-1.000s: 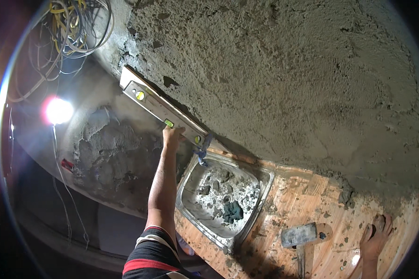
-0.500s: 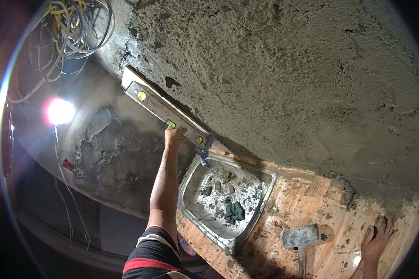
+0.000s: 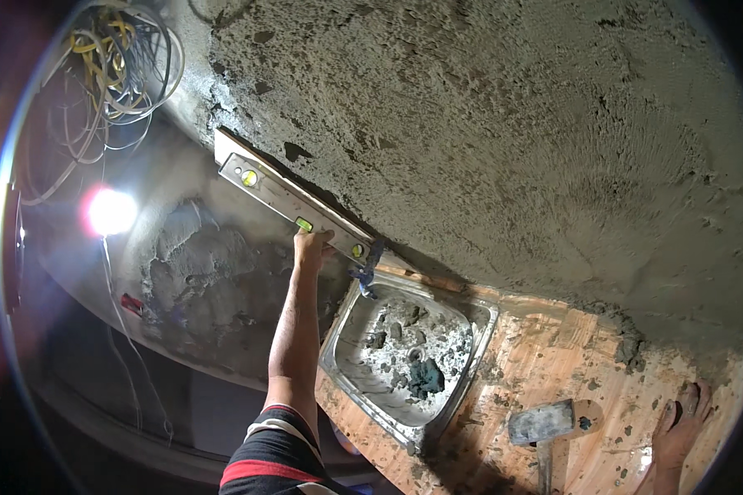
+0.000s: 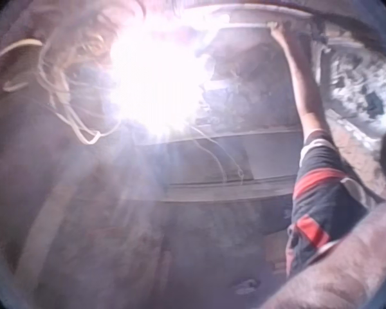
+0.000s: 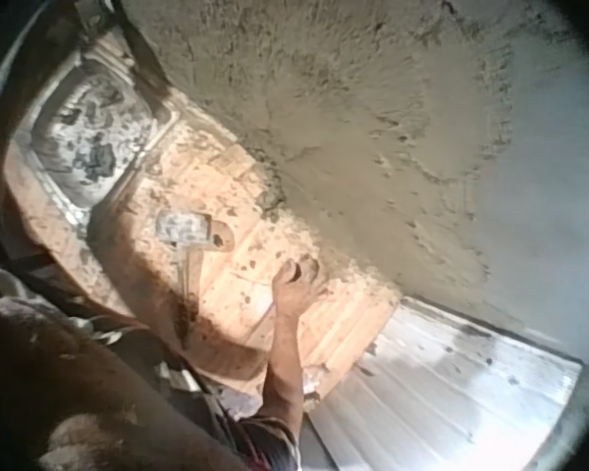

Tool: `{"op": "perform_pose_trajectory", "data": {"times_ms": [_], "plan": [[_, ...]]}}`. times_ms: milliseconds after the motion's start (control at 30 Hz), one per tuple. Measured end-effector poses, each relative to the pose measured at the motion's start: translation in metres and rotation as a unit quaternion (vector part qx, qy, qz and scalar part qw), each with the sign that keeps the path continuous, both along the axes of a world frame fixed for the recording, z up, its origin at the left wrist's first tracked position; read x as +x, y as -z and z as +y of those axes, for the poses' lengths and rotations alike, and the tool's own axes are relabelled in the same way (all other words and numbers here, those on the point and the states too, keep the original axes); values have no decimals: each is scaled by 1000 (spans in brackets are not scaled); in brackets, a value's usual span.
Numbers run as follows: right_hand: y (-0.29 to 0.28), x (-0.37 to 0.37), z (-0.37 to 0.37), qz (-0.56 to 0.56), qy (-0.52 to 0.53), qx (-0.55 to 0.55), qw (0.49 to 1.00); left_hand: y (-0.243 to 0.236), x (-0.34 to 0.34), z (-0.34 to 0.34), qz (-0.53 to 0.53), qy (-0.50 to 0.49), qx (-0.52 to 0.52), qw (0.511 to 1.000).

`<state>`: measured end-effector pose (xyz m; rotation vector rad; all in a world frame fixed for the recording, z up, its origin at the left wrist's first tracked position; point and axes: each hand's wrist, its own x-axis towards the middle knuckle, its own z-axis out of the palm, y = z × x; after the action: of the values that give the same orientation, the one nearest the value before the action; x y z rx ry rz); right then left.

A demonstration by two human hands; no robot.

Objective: The person applies mortar to the back of a tile, presses the tile onto the wall above a sink, and uses a rubber mallet to secure it. The person then checks the alignment with a spirit level, cleans the tile surface with a sponge, and repeats the process with more mortar.

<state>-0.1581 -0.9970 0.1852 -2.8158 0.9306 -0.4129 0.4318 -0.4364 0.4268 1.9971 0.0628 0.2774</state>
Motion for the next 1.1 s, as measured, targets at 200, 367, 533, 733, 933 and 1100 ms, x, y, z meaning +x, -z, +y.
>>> {"op": "perform_pose_trajectory", "data": {"times_ms": [200,367,533,733,933,1100], "plan": [[14,-5,-6,-8,5,0,1000,0,3,3,15,-15,5,1000],[25,-9,-10,10,0,-41,999,0,5,7,18,-14,-9,1000],[28,-10,-12,3,14,-25,1000,-4,-2,-6,25,-5,-15,1000],[27,-11,-15,12,-7,-37,999,-4,-1,1,30,-30,1,999],[25,-11,-13,1,9,-5,1000,-2,3,2,30,-32,5,999],[25,-12,-14,0,2,-13,1000,0,4,4,41,-19,-2,999]]}}
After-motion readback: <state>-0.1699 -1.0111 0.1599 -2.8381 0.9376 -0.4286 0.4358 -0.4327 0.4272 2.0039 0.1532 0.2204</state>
